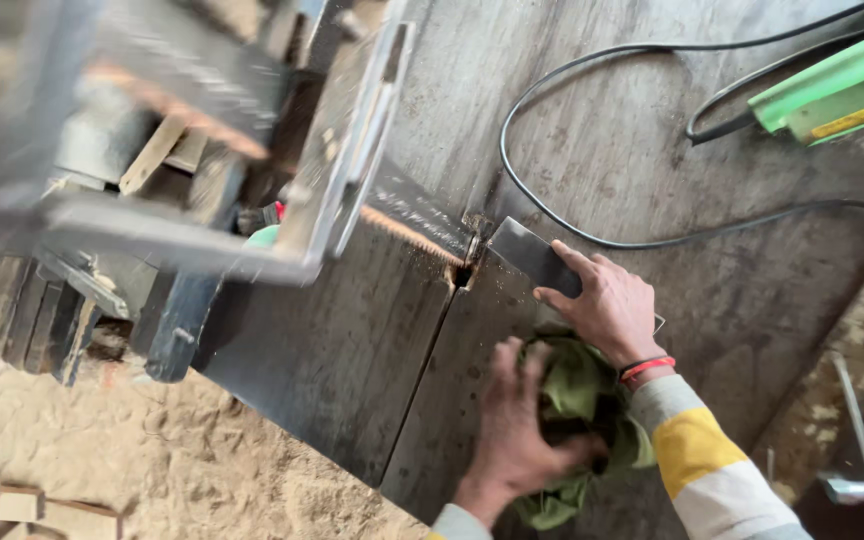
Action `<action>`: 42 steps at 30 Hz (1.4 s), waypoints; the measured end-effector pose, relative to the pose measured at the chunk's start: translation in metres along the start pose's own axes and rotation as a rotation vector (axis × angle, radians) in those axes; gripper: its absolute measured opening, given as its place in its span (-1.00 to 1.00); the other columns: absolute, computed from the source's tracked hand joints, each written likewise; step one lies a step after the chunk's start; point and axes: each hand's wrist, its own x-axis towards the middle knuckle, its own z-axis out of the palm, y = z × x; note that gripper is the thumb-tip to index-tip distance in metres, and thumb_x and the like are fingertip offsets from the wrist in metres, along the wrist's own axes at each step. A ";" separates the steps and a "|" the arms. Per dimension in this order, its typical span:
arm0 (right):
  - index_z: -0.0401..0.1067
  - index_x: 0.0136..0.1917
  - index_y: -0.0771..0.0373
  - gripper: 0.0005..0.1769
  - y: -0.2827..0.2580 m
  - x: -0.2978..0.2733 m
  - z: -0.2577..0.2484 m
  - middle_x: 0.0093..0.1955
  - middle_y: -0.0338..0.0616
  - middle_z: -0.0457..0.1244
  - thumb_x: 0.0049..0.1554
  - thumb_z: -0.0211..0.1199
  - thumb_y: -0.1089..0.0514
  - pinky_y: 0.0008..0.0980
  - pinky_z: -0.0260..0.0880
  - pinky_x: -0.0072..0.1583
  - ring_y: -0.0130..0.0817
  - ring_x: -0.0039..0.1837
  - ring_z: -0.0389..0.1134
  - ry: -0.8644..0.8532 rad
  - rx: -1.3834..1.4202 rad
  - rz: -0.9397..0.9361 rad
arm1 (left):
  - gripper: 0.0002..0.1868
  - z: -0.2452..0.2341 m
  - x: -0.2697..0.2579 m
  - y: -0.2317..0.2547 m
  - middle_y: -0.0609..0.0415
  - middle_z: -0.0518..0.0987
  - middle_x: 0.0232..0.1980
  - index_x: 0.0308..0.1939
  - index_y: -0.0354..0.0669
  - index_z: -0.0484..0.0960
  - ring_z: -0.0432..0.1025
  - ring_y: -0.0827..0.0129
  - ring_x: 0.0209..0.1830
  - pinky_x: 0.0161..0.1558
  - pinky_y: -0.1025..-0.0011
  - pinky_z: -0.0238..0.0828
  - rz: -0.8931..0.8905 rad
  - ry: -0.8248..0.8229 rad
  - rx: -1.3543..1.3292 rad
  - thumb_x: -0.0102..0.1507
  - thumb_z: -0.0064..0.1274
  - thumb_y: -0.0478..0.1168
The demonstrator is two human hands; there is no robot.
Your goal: The person cleans a motorized grinding machine by wiping down the housing, motor, and shafts with a cloth and a brush.
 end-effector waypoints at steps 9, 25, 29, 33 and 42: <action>0.38 0.40 -0.08 -0.21 -0.031 -0.086 -0.047 -0.05 -0.09 0.38 -0.07 0.47 -0.21 -0.06 0.45 0.01 -0.03 0.01 0.44 0.130 0.100 -0.036 | -0.56 0.019 -0.044 -0.073 -0.15 0.60 0.21 0.25 -0.17 0.53 0.50 0.08 0.17 0.14 0.23 0.53 -0.545 0.487 -1.172 0.32 0.06 -0.09; 0.41 0.39 -0.10 -0.16 -0.161 -0.200 -0.060 -0.12 -0.14 0.39 -0.17 0.49 -0.09 -0.09 0.47 -0.05 -0.07 -0.05 0.47 -0.102 0.208 -0.289 | -0.63 -0.071 -0.075 -0.133 -0.11 0.70 -0.03 0.04 -0.40 0.68 0.57 0.29 -0.12 -0.07 0.31 0.57 -0.523 0.640 -1.239 0.27 0.14 -0.17; 0.43 0.42 -0.16 -0.12 -0.183 -0.186 -0.029 -0.14 -0.13 0.41 -0.20 0.51 -0.10 -0.08 0.47 -0.01 -0.07 -0.09 0.49 -0.100 0.315 -0.043 | -0.61 -0.113 -0.109 -0.114 -0.10 0.69 -0.01 0.05 -0.37 0.67 0.56 0.28 -0.10 -0.06 0.30 0.56 -0.530 0.464 -1.472 0.26 0.16 -0.14; 0.55 0.14 -0.04 -0.64 -0.218 -0.150 0.025 -0.01 -0.15 0.45 0.03 0.33 0.04 -0.06 0.48 0.08 -0.01 0.05 0.47 -0.002 0.045 -0.240 | -0.59 -0.103 -0.067 -0.174 -0.09 0.68 0.00 0.07 -0.34 0.66 0.56 0.27 -0.08 -0.05 0.29 0.55 -0.597 0.435 -1.454 0.25 0.18 -0.11; 0.45 0.40 -0.18 -0.15 -0.324 -0.084 0.068 0.04 -0.09 0.43 -0.18 0.55 -0.10 -0.13 0.49 0.09 -0.06 0.06 0.49 -0.197 0.076 -0.130 | -0.53 -0.165 -0.040 -0.311 -0.07 0.65 0.05 0.10 -0.28 0.64 0.54 0.25 -0.04 -0.03 0.28 0.52 -0.607 0.593 -1.383 0.23 0.22 -0.05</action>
